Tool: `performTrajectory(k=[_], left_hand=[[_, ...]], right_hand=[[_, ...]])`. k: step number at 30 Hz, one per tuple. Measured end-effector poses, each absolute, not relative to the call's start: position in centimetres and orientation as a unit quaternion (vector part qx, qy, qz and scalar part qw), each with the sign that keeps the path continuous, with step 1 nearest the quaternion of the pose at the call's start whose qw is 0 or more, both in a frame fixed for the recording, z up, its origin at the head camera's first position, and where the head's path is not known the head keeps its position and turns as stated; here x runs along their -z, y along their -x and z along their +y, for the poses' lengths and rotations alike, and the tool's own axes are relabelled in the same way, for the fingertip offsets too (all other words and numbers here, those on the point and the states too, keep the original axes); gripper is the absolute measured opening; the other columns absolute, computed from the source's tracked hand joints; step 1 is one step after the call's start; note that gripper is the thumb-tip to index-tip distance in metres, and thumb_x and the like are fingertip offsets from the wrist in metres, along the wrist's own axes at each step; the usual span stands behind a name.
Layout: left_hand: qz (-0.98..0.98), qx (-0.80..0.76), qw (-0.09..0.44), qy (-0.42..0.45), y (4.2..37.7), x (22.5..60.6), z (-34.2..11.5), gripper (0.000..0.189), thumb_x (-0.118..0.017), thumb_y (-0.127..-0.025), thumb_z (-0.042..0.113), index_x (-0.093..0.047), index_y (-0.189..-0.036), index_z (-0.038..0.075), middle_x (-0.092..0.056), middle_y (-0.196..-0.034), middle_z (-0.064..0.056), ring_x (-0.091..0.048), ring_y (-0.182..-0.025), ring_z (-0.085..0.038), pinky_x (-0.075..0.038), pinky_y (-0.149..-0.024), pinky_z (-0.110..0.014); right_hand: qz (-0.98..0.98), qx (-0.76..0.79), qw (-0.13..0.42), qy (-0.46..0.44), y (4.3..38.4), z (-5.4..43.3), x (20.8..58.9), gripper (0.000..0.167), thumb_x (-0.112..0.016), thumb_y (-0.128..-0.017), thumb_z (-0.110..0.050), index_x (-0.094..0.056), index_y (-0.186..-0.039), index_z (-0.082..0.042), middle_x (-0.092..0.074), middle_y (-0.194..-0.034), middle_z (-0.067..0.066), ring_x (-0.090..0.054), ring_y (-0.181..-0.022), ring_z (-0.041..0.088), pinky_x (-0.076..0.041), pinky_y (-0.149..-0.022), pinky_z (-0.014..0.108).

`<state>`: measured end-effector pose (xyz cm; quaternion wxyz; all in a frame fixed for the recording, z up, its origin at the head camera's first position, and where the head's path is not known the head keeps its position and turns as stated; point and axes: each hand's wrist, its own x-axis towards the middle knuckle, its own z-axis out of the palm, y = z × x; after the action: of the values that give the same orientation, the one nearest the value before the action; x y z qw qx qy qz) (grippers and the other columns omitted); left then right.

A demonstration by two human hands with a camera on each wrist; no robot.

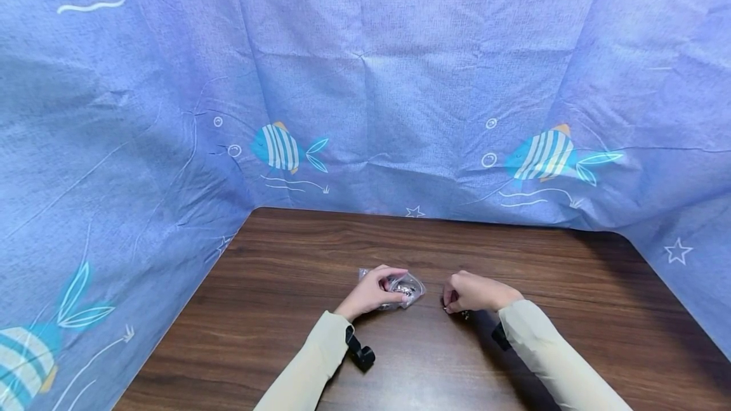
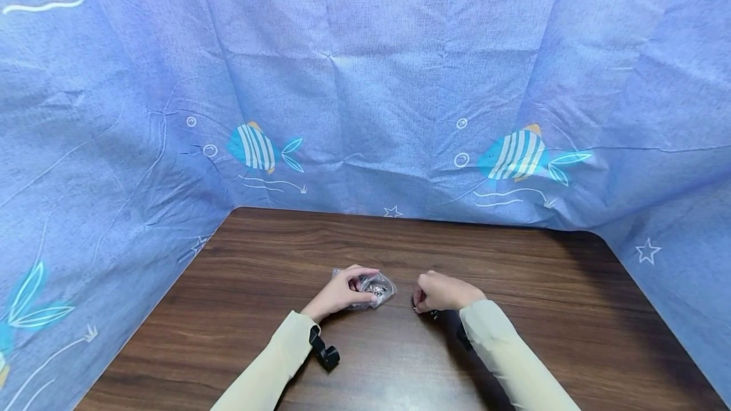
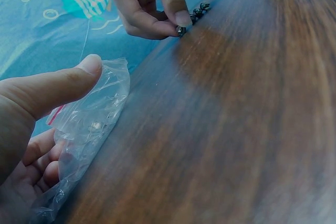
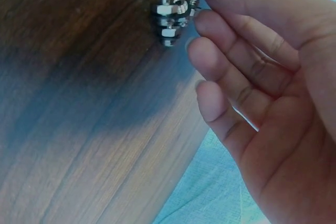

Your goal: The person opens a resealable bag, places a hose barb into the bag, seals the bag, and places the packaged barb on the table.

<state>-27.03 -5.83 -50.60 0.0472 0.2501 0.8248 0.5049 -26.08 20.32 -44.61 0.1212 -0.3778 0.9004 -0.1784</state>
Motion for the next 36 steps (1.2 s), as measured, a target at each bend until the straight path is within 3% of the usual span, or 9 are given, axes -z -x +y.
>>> performTrajectory(k=[10, 36], left_hand=[[0.828, -0.499, 0.044, -0.252, 27.0, 50.6, -5.8, 0.054, -0.082, -0.076, 0.022, -0.064, -0.126, 0.012, -0.06, -0.102, -0.006, -0.047, -0.074, -0.009, -0.04, -0.065, -0.019], [0.826, -0.505, 0.042, -0.246, 27.0, 50.6, -5.8, 0.053, -0.082, -0.076, 0.021, -0.064, -0.125, 0.012, -0.06, -0.099, -0.006, -0.046, -0.073, -0.008, -0.04, -0.064, -0.018]], right_hand=[[0.9, 0.174, 0.123, 0.381, 26.4, 20.2, 44.4, 0.011, -0.071, -0.078, -0.002, -0.072, -0.074, -0.012, -0.064, -0.068, -0.011, -0.049, -0.058, -0.006, -0.045, -0.055, 0.016], [0.896, 0.169, 0.06, 0.405, 27.7, 18.3, 42.7, 0.006, -0.072, -0.081, -0.008, -0.071, -0.077, -0.011, -0.065, -0.073, -0.008, -0.053, -0.065, -0.003, -0.049, -0.061, 0.018]])
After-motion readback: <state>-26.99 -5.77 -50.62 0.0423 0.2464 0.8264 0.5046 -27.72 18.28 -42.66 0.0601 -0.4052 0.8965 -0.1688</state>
